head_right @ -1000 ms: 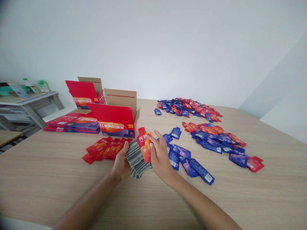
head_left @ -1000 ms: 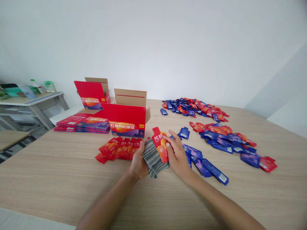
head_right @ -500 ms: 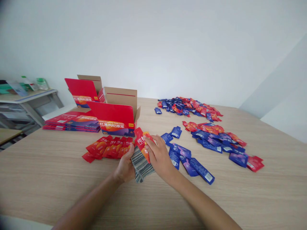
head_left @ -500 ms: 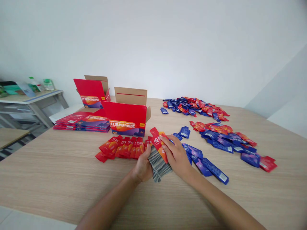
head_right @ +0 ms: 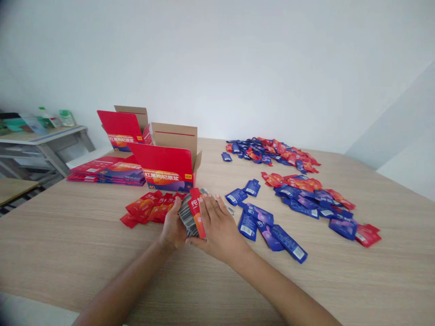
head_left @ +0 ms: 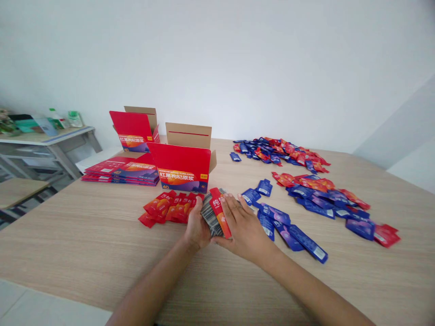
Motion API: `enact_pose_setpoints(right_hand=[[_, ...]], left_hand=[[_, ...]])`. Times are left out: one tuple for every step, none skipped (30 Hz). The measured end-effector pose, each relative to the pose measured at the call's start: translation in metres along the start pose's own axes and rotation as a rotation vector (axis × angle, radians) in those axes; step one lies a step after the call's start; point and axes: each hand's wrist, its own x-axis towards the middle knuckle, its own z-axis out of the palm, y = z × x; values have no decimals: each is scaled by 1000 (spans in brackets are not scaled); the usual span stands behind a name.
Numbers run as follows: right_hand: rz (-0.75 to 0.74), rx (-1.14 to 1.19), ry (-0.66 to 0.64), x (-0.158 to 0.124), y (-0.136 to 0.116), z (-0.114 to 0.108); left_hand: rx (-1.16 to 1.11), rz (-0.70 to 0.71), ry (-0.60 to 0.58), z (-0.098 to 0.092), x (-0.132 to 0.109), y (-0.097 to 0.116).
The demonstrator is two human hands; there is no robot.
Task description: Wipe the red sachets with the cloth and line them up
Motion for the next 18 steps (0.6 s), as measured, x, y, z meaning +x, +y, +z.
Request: enact_pose_setpoints(right_hand=[[2,-22,-19,-1,-5,-1],[5,-40,-32,-2,-9,-2],[9,-54,-37,-3,-14,-2],[17,-67,-33,-4,-18,-3],[30,-80,-25,-5,-21,-3],[44,-91,-18,-5,-23,-3],[59,-99,-17,-6,-25,-3],[71,-102,-22,-5,-25,-2],[84,-96,-34,-5,-23,-3],[97,-82,-55,-4,-21,-3],[112,-58,-82,-4,-18,-4],[129,-27,-113,-3,-14,-6],[148,15,-148,-2,-10,-8],[171,68,-185,-2,-5,-11],[198,135,-220,-1,-1,-13],[231,217,-248,-1,5,-15],[266,311,-266,0,10,-17],[304,415,-271,1,16,-18]], left_hand=[[-8,2,13,-1,1,2],[-11,5,21,-1,1,3],[-10,9,23,-2,1,5],[-7,9,18,-1,1,5],[-1,-1,6,-1,0,5],[6,-20,-10,0,0,4],[17,-45,-26,0,-1,2],[31,-69,-42,0,-2,0],[52,-86,-51,0,-2,-4],[76,-98,-53,-1,-2,-8],[103,-109,-52,-2,-2,-12],[129,-129,-51,-4,-1,-15],[151,-163,-57,-6,0,-19],[168,-201,-69,-8,1,-22],[180,-239,-85,-10,1,-24],[191,-272,-105,-12,2,-26],[202,-299,-124,-13,2,-29],[216,-325,-142,-15,2,-31]])
